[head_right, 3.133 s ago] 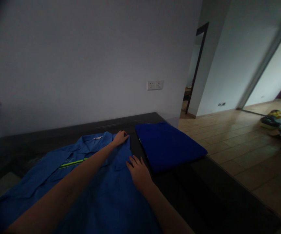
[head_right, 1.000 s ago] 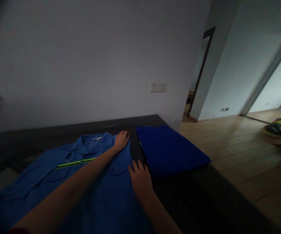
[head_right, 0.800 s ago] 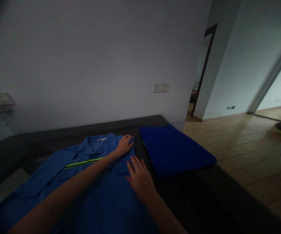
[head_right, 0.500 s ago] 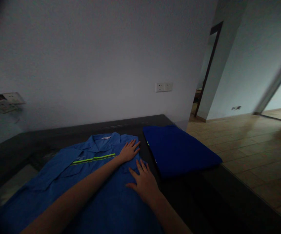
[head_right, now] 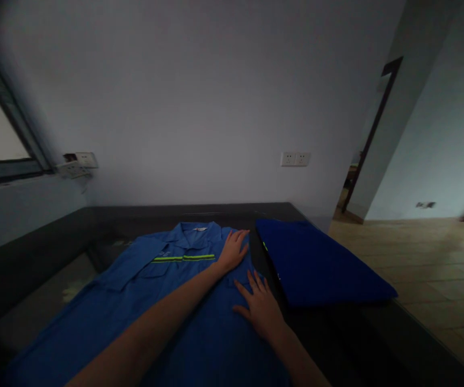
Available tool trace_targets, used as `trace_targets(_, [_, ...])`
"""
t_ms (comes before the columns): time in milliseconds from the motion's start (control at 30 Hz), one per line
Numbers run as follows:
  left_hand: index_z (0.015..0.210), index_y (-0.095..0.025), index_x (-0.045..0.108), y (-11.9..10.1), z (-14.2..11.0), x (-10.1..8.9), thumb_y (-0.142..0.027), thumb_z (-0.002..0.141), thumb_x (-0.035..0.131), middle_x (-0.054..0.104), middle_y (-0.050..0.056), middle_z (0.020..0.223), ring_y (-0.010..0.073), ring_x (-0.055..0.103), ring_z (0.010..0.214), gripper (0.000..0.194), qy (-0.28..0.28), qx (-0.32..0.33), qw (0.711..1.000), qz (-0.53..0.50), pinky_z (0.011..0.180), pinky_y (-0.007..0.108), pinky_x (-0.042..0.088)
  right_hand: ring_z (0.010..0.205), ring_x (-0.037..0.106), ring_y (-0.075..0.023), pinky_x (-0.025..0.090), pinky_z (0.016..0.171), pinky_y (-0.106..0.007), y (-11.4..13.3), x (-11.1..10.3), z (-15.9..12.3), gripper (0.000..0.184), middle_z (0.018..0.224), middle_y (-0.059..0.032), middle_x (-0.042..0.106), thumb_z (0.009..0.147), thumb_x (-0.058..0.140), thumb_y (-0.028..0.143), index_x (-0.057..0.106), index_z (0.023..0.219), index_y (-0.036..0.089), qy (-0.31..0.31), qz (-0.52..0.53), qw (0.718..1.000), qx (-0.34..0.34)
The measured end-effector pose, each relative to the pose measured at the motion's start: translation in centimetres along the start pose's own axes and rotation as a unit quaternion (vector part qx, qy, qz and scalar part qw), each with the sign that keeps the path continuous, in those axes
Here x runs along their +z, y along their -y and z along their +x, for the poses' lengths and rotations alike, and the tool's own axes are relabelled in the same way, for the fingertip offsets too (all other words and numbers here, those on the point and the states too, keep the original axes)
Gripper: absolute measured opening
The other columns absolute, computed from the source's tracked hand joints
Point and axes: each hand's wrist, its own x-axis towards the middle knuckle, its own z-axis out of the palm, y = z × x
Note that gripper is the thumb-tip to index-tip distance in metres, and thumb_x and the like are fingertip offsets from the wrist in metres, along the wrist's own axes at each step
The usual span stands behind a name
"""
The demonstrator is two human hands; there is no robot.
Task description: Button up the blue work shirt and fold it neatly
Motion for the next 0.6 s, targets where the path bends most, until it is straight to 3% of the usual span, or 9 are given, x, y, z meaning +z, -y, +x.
trace_targets(100, [0.131,-0.019,0.043,0.1,-1.2,-3.8,-0.019,0.089,0.041,0.052,0.007,0.131,0.017,0.042,0.126,0.042,-0.051,0.004,0.998,-0.032,0.115,0.042,0.016,0.139,0.02,-0.0312,0.021,0.11,-0.055,0.0,0.2,-0.2,0.062,0.15,-0.0117,0.029,0.085,0.04,0.064,0.038,0.14,0.034,-0.024,-0.014,1.0,-0.013])
trace_targets(233, [0.113,-0.022,0.057,3.2,-5.2,-11.0,-0.015,0.085,0.045,0.059,0.005,0.12,0.0187,0.048,0.119,0.032,-0.039,-0.018,0.999,-0.033,0.111,0.039,0.026,0.139,0.022,-0.0313,0.026,0.108,-0.055,-0.2,0.3,-0.2,0.06,0.151,-0.009,0.028,0.086,0.045,0.059,0.037,0.14,0.034,-0.051,-0.028,0.998,-0.015])
trace_targets(433, [0.101,-0.016,0.063,10.2,-16.0,-23.3,-0.02,0.082,0.046,0.065,0.008,0.105,0.0189,0.06,0.1,0.026,0.018,-0.167,0.986,0.007,0.093,0.029,0.044,0.133,0.036,-0.0269,0.03,0.109,-0.047,1.7,-0.7,-0.2,0.049,0.142,-0.0096,0.044,0.089,0.043,0.05,0.056,0.128,0.024,-0.109,-0.006,0.993,-0.051])
trace_targets(533, [0.103,-0.017,0.063,12.0,-22.0,-28.4,-0.026,0.084,0.044,0.066,0.007,0.106,0.0191,0.062,0.096,0.028,0.051,-0.264,0.961,0.056,0.087,0.029,0.046,0.12,0.05,-0.0236,0.037,0.105,-0.042,4.6,-1.5,0.2,0.039,0.127,-0.0095,0.057,0.092,0.039,0.042,0.064,0.114,0.023,-0.102,0.039,0.989,-0.098])
trace_targets(600, [0.104,-0.019,0.062,12.3,-25.5,-30.8,-0.031,0.085,0.044,0.068,0.006,0.104,0.0197,0.063,0.094,0.029,0.08,-0.324,0.939,0.084,0.081,0.027,0.047,0.111,0.056,-0.022,0.041,0.1,-0.039,7.4,-2.1,1.0,0.035,0.117,-0.0088,0.063,0.092,0.039,0.036,0.066,0.109,0.022,-0.075,0.066,0.984,-0.145])
